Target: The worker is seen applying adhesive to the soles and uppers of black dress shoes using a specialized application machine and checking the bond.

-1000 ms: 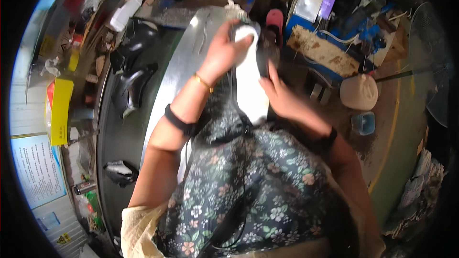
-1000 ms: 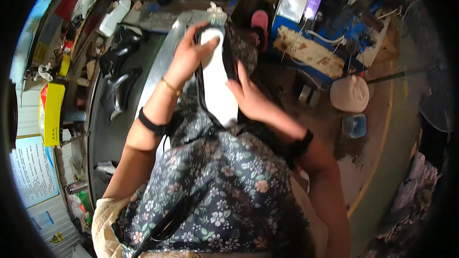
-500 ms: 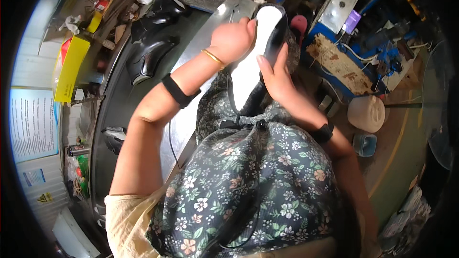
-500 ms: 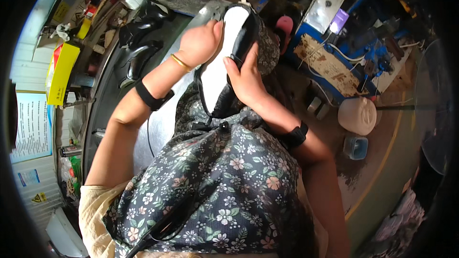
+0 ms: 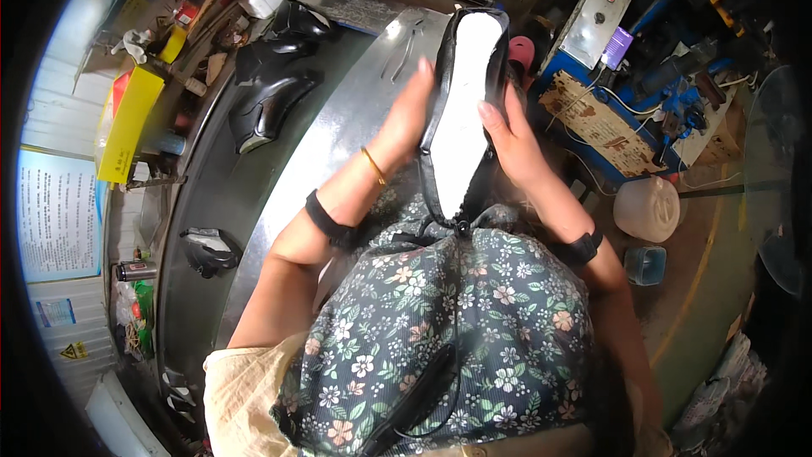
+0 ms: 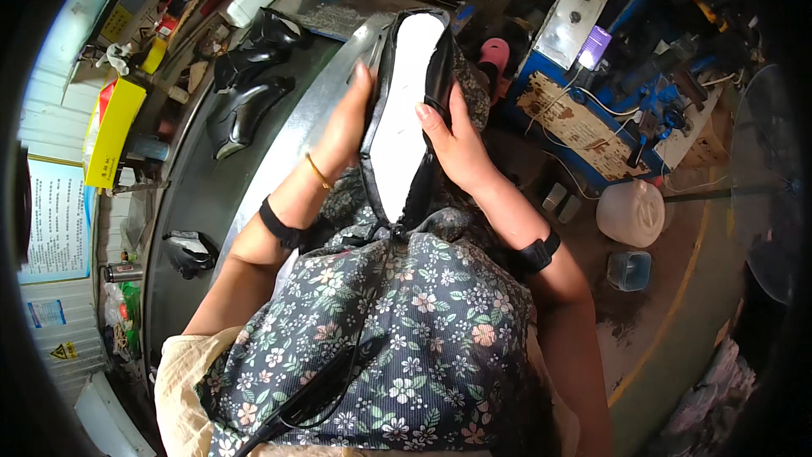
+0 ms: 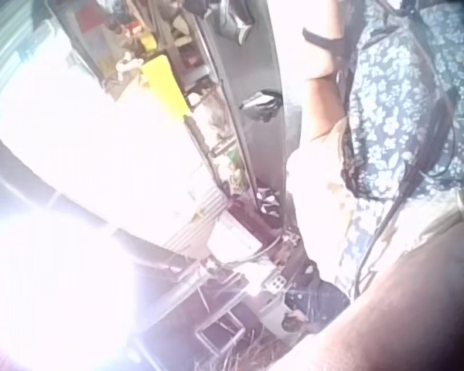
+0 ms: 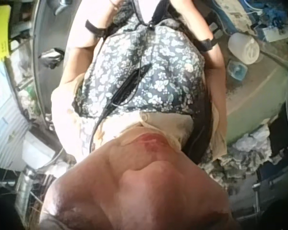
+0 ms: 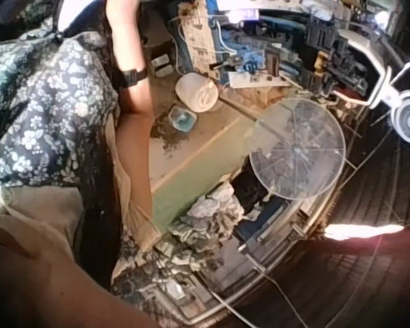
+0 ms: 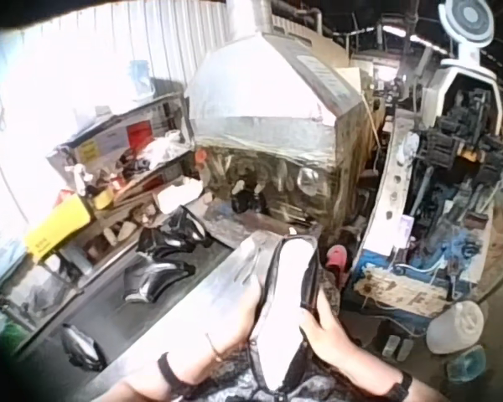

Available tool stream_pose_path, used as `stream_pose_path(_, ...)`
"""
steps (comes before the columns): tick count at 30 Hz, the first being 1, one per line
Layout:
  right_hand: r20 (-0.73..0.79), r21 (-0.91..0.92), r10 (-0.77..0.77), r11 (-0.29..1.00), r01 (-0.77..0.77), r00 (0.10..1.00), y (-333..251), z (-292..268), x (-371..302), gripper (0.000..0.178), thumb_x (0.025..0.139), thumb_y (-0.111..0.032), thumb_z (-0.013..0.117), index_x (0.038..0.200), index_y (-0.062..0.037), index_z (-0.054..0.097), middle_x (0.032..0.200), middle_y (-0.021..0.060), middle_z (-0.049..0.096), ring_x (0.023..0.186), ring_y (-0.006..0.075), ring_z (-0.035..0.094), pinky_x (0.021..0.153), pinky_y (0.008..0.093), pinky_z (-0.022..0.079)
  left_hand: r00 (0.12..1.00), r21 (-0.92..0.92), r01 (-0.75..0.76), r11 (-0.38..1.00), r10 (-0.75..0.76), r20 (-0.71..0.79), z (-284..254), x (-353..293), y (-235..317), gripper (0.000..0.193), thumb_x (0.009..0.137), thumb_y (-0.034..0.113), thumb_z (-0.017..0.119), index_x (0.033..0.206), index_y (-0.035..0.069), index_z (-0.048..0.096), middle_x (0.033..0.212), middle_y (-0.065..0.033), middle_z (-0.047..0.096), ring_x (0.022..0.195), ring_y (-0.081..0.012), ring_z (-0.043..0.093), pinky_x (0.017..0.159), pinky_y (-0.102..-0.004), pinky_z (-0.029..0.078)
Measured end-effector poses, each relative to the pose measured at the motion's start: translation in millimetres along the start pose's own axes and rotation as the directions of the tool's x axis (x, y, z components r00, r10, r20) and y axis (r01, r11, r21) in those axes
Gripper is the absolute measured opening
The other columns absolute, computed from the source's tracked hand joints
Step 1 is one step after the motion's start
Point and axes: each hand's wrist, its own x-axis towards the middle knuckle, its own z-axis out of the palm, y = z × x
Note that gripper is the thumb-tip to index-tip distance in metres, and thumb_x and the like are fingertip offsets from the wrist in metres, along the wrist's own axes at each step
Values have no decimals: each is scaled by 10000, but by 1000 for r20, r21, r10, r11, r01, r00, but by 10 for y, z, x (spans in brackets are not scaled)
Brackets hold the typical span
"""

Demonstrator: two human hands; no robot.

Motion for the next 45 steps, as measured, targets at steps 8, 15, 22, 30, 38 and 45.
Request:
stream_pose_path(8, 102, 12, 314, 949, -316, 944, -242, -316, 68, 697, 1006, -521, 395, 1427, 33, 362, 1403, 136, 475, 1281, 192, 445, 1086, 315, 317, 984, -134, 175, 975, -170, 43, 66, 433, 359, 579, 1016, 538, 335, 1233, 63, 585, 1136, -60, 661, 1003, -169, 632, 886, -333, 516)
stream_pose_path(15, 168, 342, 254, 892, -298, 953, -100, -293, 1027, 586, 988, -522, 458, 1278, -28, 584, 1338, 91, 548, 1271, 187, 447, 1087, 329, 308, 988, 146, -81, 986, 61, 140, 73, 463, 249, 380, 1005, 292, 473, 1260, 26, 565, 1239, -64, 600, 1106, -130, 567, 936, -259, 450)
stream_pose_path(22, 115, -23, 21, 1000, -18, 993, -89, -249, 1085, 299, 1021, -182, 453, 1196, 23, 583, 1136, 45, 631, 1088, 146, 553, 990, 286, 408, 997, 29, 68, 997, -69, 25, 121, 571, 236, 448, 1002, 324, 525, 1325, 13, 524, 1217, -75, 609, 1133, -139, 544, 975, -265, 412)
stream_pose_path(30, 139, 359, 218, 898, -255, 966, -284, -384, 1123, 362, 1023, -199, 464, 1302, 13, 555, 1323, 61, 557, 1263, 165, 462, 1095, 297, 307, 996, -88, 68, 994, -62, 71, 135, 695, 283, 348, 996, 228, 531, 1277, 23, 545, 1130, -52, 621, 1025, -115, 579, 882, -246, 464)
stream_pose_path(38, -1, 159, 8, 987, -7, 1000, -199, -283, 986, 322, 1010, -140, 457, 1303, -40, 546, 1284, 79, 580, 1220, 175, 513, 1045, 297, 370, 956, -45, 92, 995, -76, 285, -33, 724, 331, 458, 984, 232, 559, 1387, 48, 442, 1227, -63, 582, 1101, -110, 545, 969, -271, 430)
stream_pose_path(45, -90, -282, -78, 958, 50, 993, -160, -183, 837, 373, 987, -51, 454, 1358, -14, 451, 1320, 122, 527, 1243, 186, 479, 1050, 300, 358, 978, 19, 23, 1000, -26, 209, -49, 519, 195, 502, 972, 146, 565, 1440, 72, 396, 1303, -39, 525, 1166, -114, 500, 1006, -272, 395)
